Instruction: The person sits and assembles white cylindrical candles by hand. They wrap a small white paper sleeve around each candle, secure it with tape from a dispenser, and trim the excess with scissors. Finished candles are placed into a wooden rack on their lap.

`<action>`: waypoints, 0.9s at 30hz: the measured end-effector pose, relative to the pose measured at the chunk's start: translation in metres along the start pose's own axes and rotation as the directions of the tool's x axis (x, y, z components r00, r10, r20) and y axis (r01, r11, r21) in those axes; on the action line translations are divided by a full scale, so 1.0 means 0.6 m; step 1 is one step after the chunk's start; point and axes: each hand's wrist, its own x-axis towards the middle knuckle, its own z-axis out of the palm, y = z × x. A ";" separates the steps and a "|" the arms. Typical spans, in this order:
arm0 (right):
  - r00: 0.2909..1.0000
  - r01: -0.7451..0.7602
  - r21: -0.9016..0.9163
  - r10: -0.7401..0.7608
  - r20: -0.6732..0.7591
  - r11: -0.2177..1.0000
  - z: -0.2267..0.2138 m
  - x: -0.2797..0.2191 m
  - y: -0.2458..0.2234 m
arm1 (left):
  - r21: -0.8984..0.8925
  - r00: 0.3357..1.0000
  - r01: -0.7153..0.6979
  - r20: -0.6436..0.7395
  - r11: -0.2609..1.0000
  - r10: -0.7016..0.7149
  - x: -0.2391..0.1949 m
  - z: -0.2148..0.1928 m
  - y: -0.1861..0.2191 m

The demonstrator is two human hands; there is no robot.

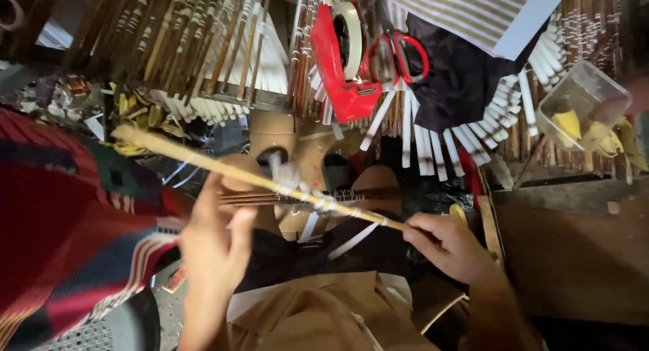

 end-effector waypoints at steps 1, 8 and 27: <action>1.000 0.002 -0.002 -0.002 -0.003 1.000 0.008 0.008 -0.013 | -0.002 1.000 -0.003 -0.002 1.000 0.003 0.011 0.005 0.015; 0.991 0.134 0.344 -0.121 -0.059 0.929 0.057 0.123 -0.123 | -0.170 0.839 -0.455 0.247 0.874 0.484 0.032 0.098 0.048; 0.950 0.001 0.990 0.308 -0.044 0.141 -0.173 0.476 -0.155 | 0.495 0.952 -0.182 -0.128 0.850 0.278 0.525 0.207 -0.128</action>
